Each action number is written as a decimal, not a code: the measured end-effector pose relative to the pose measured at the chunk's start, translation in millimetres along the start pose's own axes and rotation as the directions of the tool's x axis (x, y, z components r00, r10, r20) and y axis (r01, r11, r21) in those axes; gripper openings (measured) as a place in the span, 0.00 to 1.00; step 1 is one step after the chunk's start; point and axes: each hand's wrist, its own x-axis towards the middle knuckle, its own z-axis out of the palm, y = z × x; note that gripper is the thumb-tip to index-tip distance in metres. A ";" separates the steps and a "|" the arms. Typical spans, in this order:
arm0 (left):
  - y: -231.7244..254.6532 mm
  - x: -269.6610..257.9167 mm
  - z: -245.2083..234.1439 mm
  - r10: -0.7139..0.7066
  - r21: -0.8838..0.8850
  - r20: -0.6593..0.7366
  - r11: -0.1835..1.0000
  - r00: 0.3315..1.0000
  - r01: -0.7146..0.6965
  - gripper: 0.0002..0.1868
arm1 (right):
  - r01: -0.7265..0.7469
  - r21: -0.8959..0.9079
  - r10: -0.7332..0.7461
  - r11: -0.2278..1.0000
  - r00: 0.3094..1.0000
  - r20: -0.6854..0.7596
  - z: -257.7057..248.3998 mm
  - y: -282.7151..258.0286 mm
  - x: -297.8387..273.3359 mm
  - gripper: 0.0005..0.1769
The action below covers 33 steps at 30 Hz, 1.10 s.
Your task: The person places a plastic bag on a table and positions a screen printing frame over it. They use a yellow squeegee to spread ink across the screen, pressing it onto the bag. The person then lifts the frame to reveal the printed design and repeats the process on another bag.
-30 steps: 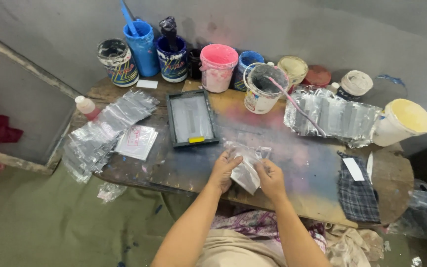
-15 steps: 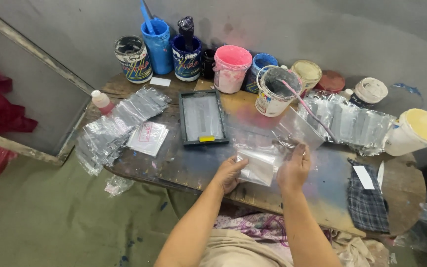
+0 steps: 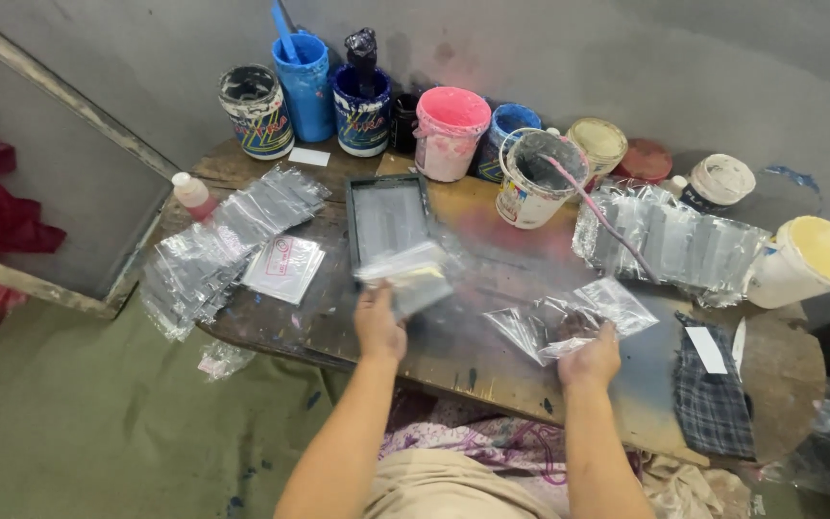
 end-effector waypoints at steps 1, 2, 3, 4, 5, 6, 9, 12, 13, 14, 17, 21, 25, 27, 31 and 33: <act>10.9 3.6 -3.3 0.001 -0.001 -0.005 1.000 1.000 -0.001 0.14 | -0.003 -0.004 0.003 1.000 1.000 0.003 -14.6 24.3 35.3 0.27; 22.6 7.4 -7.1 0.069 -0.013 -0.077 0.997 0.995 -0.070 0.14 | -0.027 0.080 0.020 0.996 0.995 0.096 -28.7 49.2 69.9 0.19; 34.4 11.0 -11.0 0.135 -0.020 -0.149 0.990 0.980 -0.140 0.14 | -0.060 0.160 0.029 0.985 0.982 0.189 -42.9 74.2 104.3 0.13; 39.6 21.7 -18.2 0.139 -0.021 -0.152 0.989 0.979 -0.143 0.14 | -0.063 0.160 0.031 0.985 0.981 0.193 -41.8 71.6 95.7 0.13; 45.0 32.1 -25.4 0.171 -0.052 -0.225 0.981 0.959 -0.187 0.13 | -0.034 0.176 -0.007 0.984 0.974 0.228 -41.0 68.7 87.1 0.10; 50.5 42.6 -32.3 0.199 -0.079 -0.298 0.970 0.934 -0.232 0.13 | -0.005 0.193 -0.046 0.981 0.964 0.262 -39.8 65.6 78.8 0.08; 43.3 89.5 -60.3 0.300 -0.106 -0.390 0.925 0.871 -0.366 0.21 | 0.056 0.198 -0.108 0.979 0.960 0.260 -35.3 66.7 71.9 0.09; 63.6 72.2 -36.7 0.413 0.265 -0.349 0.904 0.841 -0.334 0.27 | 0.077 0.181 -0.120 0.981 0.962 0.246 -34.9 66.9 69.9 0.09; 58.1 70.5 -34.5 0.412 0.267 -0.347 0.904 0.843 -0.332 0.27 | 0.078 0.181 -0.121 0.980 0.963 0.242 -35.4 65.6 66.6 0.09; 53.0 68.9 -32.5 0.447 0.400 -0.330 0.864 0.832 -0.306 0.36 | 0.082 0.174 -0.124 0.981 0.963 0.241 -34.8 64.2 63.9 0.09; 66.1 31.4 -16.2 0.555 0.634 -0.272 0.718 0.786 -0.287 0.50 | 0.073 0.165 -0.113 0.984 0.962 0.248 -33.1 66.0 66.7 0.10; 0.9 27.6 -17.5 0.834 0.757 0.372 -0.018 0.408 -0.653 0.36 | 0.024 0.214 -0.083 0.976 0.959 0.271 -41.0 77.7 89.7 0.09; -68.8 -44.0 -4.0 0.519 0.443 0.781 -0.065 0.349 -0.894 0.22 | 0.079 0.225 -0.125 0.971 0.972 0.199 -45.1 99.7 104.0 0.07; -73.9 -94.4 9.3 -0.046 0.411 0.906 -0.140 0.420 -0.901 0.33 | 0.140 0.239 -0.172 0.961 0.978 0.116 -45.5 103.5 103.4 0.09; -64.3 -103.5 26.1 -0.359 0.362 0.837 -0.200 0.412 -0.910 0.33 | 0.268 0.085 -0.274 0.960 0.959 0.066 -55.3 59.0 91.9 0.07; -60.5 -82.1 31.0 -0.359 0.251 0.856 -0.339 0.371 -0.907 0.28 | 0.321 0.003 -0.321 0.947 0.946 0.038 -80.9 56.7 128.0 0.10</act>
